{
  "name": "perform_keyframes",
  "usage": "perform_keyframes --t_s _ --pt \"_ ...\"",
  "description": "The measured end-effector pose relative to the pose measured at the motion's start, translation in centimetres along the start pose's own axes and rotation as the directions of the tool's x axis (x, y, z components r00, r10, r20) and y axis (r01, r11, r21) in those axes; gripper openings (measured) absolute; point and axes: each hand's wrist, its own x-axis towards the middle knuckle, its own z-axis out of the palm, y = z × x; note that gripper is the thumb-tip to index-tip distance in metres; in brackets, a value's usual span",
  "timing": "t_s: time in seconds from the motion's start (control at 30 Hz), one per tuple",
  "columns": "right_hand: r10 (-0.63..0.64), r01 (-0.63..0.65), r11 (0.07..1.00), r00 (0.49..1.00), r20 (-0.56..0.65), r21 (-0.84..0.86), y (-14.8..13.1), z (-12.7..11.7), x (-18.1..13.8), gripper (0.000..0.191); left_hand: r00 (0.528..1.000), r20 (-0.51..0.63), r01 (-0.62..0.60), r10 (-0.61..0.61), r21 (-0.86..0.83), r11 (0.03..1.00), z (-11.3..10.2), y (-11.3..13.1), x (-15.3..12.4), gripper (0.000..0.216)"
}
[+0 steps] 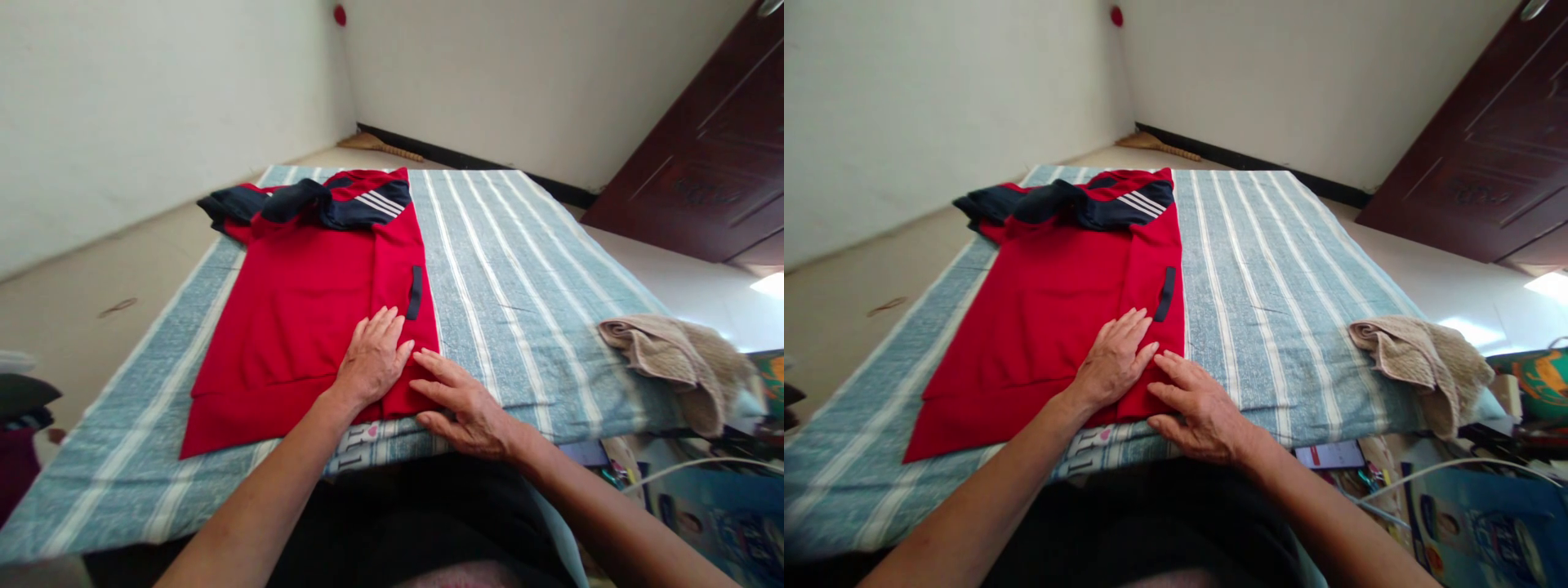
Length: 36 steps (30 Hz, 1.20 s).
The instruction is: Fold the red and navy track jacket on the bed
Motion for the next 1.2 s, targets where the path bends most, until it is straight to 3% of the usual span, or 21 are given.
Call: perform_keyframes --t_s 0.1,0.17,0.23,0.33,0.4,0.43,0.47,0.53,0.63,0.7,0.73,0.77,0.8,0.83,0.9,0.97,1.0,1.1,1.2 --pt "0.069 -0.049 0.992 0.983 -0.171 0.118 -1.1 -1.1 -1.1 0.023 1.000 -0.003 0.000 0.000 -0.002 1.000 0.0 0.0 0.0 0.043" --pt "0.166 -0.123 0.972 0.963 -0.211 0.202 -2.4 -2.0 -2.2 0.016 1.000 -0.009 0.004 -0.004 -0.002 1.000 0.0 0.0 0.0 0.043" --pt "0.301 -0.252 0.901 0.950 -0.090 0.353 -3.8 -2.6 -3.8 0.014 1.000 -0.009 0.006 -0.006 0.001 1.000 0.0 -0.1 0.0 0.044" --pt "0.388 -0.498 0.657 0.867 0.312 0.566 -4.0 -2.0 -7.6 0.028 1.000 -0.004 0.003 -0.003 0.006 1.000 0.1 -0.2 0.1 0.045" --pt "0.484 -0.690 0.602 0.716 0.503 0.403 -2.4 -1.4 -11.3 0.040 1.000 -0.016 0.000 0.000 0.005 1.000 0.2 -0.3 0.1 0.046" --pt "0.585 -0.763 0.599 0.625 0.517 0.243 -1.2 -1.4 -13.4 0.041 1.000 -0.025 -0.003 0.003 0.004 1.000 0.3 -0.4 0.1 0.046" --pt "0.693 -0.811 0.579 0.540 0.477 0.077 0.1 -1.7 -15.4 0.039 0.999 -0.033 -0.010 0.010 0.001 1.000 0.3 -0.4 0.2 0.046" --pt "0.844 -0.856 0.492 0.423 0.329 -0.161 2.2 -3.1 -18.8 0.030 0.999 -0.044 -0.026 0.026 -0.005 1.000 0.4 -0.5 0.2 0.046" --pt "0.912 -0.843 0.403 0.337 0.234 -0.357 2.7 -4.9 -19.7 0.023 0.998 -0.054 -0.029 0.028 -0.015 0.999 0.5 -0.6 0.4 0.045" --pt "0.865 -0.820 0.472 0.359 0.351 -0.324 1.5 -4.5 -17.3 0.025 0.998 -0.057 -0.021 0.019 -0.025 0.999 0.4 -0.6 0.4 0.044" --pt "0.780 -0.829 0.545 0.445 0.440 -0.127 0.8 -3.8 -15.8 0.030 0.998 -0.055 -0.021 0.019 -0.032 0.999 0.4 -0.6 0.4 0.043" --pt "0.694 -0.829 0.552 0.518 0.500 0.093 0.1 -2.9 -14.2 0.035 0.998 -0.052 -0.022 0.020 -0.038 0.999 0.3 -0.6 0.4 0.043" --pt "0.631 -0.809 0.545 0.568 0.527 0.219 -0.4 -2.0 -13.0 0.037 0.999 -0.049 -0.024 0.022 -0.041 0.999 0.3 -0.6 0.4 0.042" --pt "0.610 -0.806 0.528 0.579 0.541 0.267 -0.6 -1.3 -12.3 0.040 0.999 -0.046 -0.024 0.022 -0.041 0.999 0.3 -0.5 0.3 0.042" --pt "0.695 -0.846 0.524 0.495 0.522 0.104 0.1 -0.8 -12.5 0.043 0.999 -0.040 -0.019 0.018 -0.035 0.999 0.3 -0.5 0.3 0.043" --pt "0.825 -0.862 0.483 0.389 0.411 -0.153 1.8 -1.8 -14.3 0.036 0.999 -0.039 -0.015 0.014 -0.025 1.000 0.3 -0.5 0.2 0.044" --pt "0.864 -0.859 0.455 0.363 0.348 -0.235 2.7 -2.7 -15.4 0.032 0.999 -0.041 -0.015 0.014 -0.022 1.000 0.3 -0.5 0.2 0.044" --pt "0.860 -0.829 0.485 0.393 0.326 -0.280 3.4 -4.9 -16.9 0.028 0.999 -0.052 -0.012 0.011 -0.019 1.000 0.4 -0.5 0.1 0.044" --pt "0.732 -0.826 0.564 0.497 0.466 -0.006 0.8 -4.1 -14.2 0.032 0.999 -0.054 -0.006 0.005 -0.022 1.000 0.5 -0.4 0.1 0.044"
